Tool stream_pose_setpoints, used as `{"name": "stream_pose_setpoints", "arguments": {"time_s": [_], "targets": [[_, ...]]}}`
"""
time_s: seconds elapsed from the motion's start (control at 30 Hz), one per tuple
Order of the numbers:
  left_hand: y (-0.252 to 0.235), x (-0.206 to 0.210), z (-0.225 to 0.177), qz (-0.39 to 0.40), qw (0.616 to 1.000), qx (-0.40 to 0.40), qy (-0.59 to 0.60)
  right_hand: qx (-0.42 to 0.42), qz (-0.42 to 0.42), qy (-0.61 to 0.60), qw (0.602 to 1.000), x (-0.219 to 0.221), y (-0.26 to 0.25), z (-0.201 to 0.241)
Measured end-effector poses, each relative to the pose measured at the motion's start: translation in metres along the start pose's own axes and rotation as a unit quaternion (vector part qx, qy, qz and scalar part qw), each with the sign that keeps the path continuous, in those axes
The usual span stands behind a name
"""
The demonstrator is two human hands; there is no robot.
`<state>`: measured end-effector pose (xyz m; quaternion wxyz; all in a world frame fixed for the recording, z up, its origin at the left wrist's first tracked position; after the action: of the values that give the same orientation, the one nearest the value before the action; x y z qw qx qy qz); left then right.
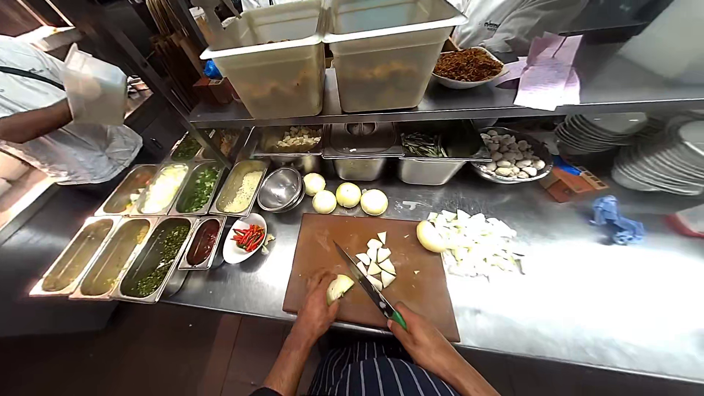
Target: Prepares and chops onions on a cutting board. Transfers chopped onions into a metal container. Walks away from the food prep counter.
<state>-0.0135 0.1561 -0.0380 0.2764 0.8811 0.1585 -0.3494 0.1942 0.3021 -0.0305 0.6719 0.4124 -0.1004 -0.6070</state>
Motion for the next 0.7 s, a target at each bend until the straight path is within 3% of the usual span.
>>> {"name": "stream_pose_setpoints", "arguments": {"time_s": [0.1, 0.23, 0.4, 0.53, 0.7], "targets": [[-0.008, 0.018, -0.010, 0.059, 0.998, -0.017, -0.021, 0.011, -0.016, 0.037, 0.999, 0.006, -0.012, 0.016], [-0.014, 0.027, -0.030, 0.076, 0.993, -0.086, -0.037, 0.031, -0.020, 0.067, 0.997, 0.013, -0.022, 0.036], [-0.019, 0.029, -0.034, 0.062, 0.993, -0.087, -0.047, 0.067, 0.004, 0.113, 0.991, 0.015, -0.023, 0.051], [-0.018, 0.033, -0.030, 0.061, 0.993, -0.095, -0.044, 0.070, -0.007, 0.096, 0.993, 0.015, -0.049, 0.045], [-0.015, 0.022, -0.031, 0.079, 0.992, -0.079, -0.054, 0.010, -0.012, 0.030, 0.999, -0.003, -0.061, 0.030]]}}
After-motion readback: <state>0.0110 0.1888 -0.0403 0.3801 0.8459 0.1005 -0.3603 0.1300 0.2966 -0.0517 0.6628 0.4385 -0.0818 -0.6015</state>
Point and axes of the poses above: each hand's wrist, its own y-axis away from the middle knuckle, its own x-axis out of the palm, z = x × y, the point moved 10 cm from there along -y, towards the middle knuckle, and after that the axes turned 15 degrees about z, right-handed, at the moved point
